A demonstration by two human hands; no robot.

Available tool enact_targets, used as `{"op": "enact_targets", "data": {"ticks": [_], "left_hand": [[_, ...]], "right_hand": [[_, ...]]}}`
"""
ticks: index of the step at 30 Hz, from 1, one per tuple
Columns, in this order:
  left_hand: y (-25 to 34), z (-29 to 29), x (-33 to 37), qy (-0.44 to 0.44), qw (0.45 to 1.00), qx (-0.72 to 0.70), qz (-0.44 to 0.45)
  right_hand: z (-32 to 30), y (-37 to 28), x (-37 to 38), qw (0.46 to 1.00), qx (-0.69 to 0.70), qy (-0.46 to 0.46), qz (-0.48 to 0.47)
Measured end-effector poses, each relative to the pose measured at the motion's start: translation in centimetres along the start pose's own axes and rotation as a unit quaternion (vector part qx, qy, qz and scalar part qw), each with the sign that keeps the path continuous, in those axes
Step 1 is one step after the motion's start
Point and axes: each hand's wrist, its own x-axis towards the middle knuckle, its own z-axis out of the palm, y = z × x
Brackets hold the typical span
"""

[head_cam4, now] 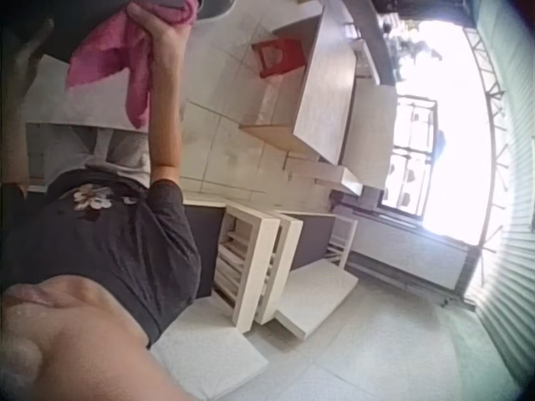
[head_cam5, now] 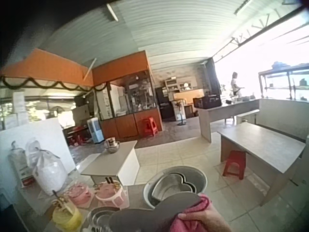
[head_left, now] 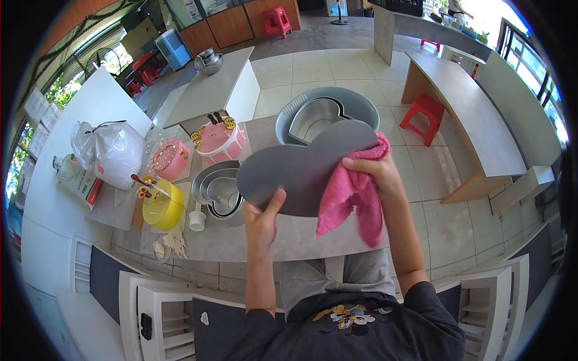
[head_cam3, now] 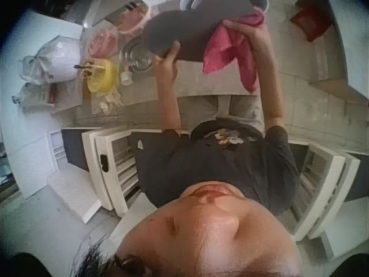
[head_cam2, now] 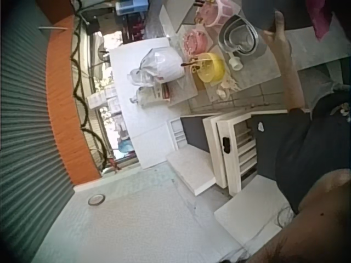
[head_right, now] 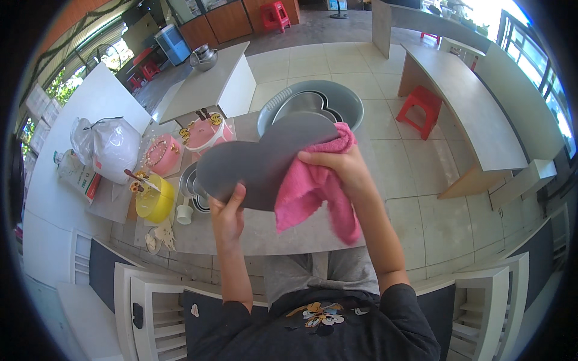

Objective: Cleaning and wiping down heart-shaped and circular metal cake tins with a pink cloth.

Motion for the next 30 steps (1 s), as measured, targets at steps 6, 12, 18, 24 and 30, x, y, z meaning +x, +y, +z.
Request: {"op": "enact_targets", "data": {"ticks": [6, 12, 18, 24, 30], "left_hand": [[-3.6, 3.7, 2.0, 0.153, 0.921, -0.359, -0.008], [-1.4, 1.6, 4.1, 0.105, 0.981, -0.100, 0.127], [-1.5, -3.7, 4.5, -0.131, 0.989, -0.010, -0.071], [-3.7, -2.1, 3.1, 0.002, 0.990, -0.117, -0.075], [-4.9, -0.1, 2.5, 0.064, 0.985, -0.161, -0.026]], "right_hand": [[5.4, 7.0, -0.9, 0.975, 0.186, 0.101, -0.068], [-0.2, 3.6, 2.0, 0.995, -0.014, 0.037, -0.093], [-1.9, 1.6, 1.6, 0.940, -0.315, -0.046, -0.121], [-4.3, 2.5, 3.5, 0.928, 0.168, 0.244, -0.225], [4.6, 3.9, 1.3, 0.912, -0.067, 0.185, -0.360]]}}
